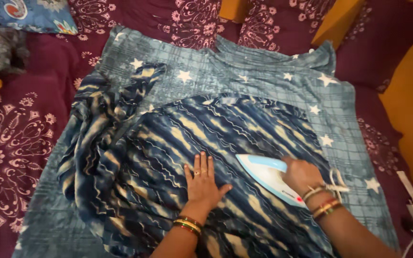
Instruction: The person irons a blue and white tie-dye patterned cloth laid on a bed. They repeatedly smooth the fabric with one hand and move a blue and white iron over the surface with the other, periodically lifting and repositioning the cloth to cover different areas.
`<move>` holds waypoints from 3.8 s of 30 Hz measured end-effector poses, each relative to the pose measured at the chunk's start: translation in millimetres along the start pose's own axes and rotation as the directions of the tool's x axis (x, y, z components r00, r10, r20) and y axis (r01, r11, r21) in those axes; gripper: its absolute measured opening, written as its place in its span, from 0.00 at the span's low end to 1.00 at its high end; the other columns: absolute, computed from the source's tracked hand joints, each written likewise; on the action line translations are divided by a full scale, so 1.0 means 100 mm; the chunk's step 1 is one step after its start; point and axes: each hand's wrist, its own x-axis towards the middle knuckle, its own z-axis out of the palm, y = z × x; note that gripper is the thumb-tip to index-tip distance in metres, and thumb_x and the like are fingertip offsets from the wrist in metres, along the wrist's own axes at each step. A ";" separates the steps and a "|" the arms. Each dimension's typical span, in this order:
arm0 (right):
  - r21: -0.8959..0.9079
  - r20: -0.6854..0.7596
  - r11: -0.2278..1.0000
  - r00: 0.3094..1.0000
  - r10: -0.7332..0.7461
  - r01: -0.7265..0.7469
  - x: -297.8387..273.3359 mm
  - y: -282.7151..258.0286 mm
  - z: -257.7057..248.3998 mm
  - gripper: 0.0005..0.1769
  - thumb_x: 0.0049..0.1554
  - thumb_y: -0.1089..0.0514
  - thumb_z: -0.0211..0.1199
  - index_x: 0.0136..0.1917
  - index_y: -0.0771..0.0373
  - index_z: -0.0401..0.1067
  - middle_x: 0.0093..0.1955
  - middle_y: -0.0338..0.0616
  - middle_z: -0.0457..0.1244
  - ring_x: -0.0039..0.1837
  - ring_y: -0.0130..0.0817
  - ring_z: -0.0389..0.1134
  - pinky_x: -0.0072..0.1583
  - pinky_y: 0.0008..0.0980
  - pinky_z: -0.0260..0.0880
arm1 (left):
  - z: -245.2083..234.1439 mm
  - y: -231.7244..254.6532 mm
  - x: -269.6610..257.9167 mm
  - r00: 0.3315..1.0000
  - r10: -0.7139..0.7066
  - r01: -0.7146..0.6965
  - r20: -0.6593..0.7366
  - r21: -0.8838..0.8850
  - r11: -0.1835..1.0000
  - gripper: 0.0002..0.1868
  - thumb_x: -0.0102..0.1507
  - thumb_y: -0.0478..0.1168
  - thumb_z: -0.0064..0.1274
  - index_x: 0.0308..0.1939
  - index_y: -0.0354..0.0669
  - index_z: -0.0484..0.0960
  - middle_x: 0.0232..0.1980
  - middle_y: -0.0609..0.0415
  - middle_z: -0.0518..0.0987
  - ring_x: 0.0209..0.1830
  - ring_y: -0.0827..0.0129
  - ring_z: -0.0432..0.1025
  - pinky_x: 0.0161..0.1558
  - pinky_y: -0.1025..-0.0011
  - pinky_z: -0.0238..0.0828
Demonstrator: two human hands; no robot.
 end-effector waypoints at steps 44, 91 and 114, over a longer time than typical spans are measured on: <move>-0.151 -0.178 0.962 0.951 -0.254 0.228 2.47 -0.44 -0.14 0.33 0.53 0.25 0.61 0.63 0.42 0.77 0.52 0.55 0.71 0.54 0.56 0.73 0.54 0.54 0.73 | -0.03 0.07 0.00 0.999 -0.025 0.028 0.046 -0.063 0.998 0.65 0.54 0.76 0.53 0.79 0.38 0.42 0.84 0.44 0.35 0.83 0.53 0.26 0.74 0.36 0.21; -0.117 -0.267 0.987 0.961 0.078 -0.113 1.34 0.63 0.27 0.18 0.57 0.42 0.61 0.55 0.49 0.78 0.46 0.57 0.71 0.48 0.57 0.75 0.49 0.54 0.75 | 0.03 0.28 -0.06 0.995 0.069 -0.066 0.071 -0.043 0.997 0.63 0.57 0.74 0.51 0.79 0.38 0.40 0.84 0.46 0.36 0.83 0.56 0.27 0.73 0.34 0.21; -0.147 0.079 0.951 0.955 0.286 -0.272 -0.11 1.17 0.23 0.21 0.59 0.45 0.59 0.64 0.45 0.75 0.50 0.56 0.73 0.53 0.54 0.76 0.58 0.51 0.76 | 0.05 0.26 -0.06 0.995 0.082 -0.086 0.050 0.069 0.994 0.60 0.59 0.77 0.43 0.79 0.39 0.42 0.84 0.45 0.36 0.83 0.55 0.27 0.72 0.31 0.21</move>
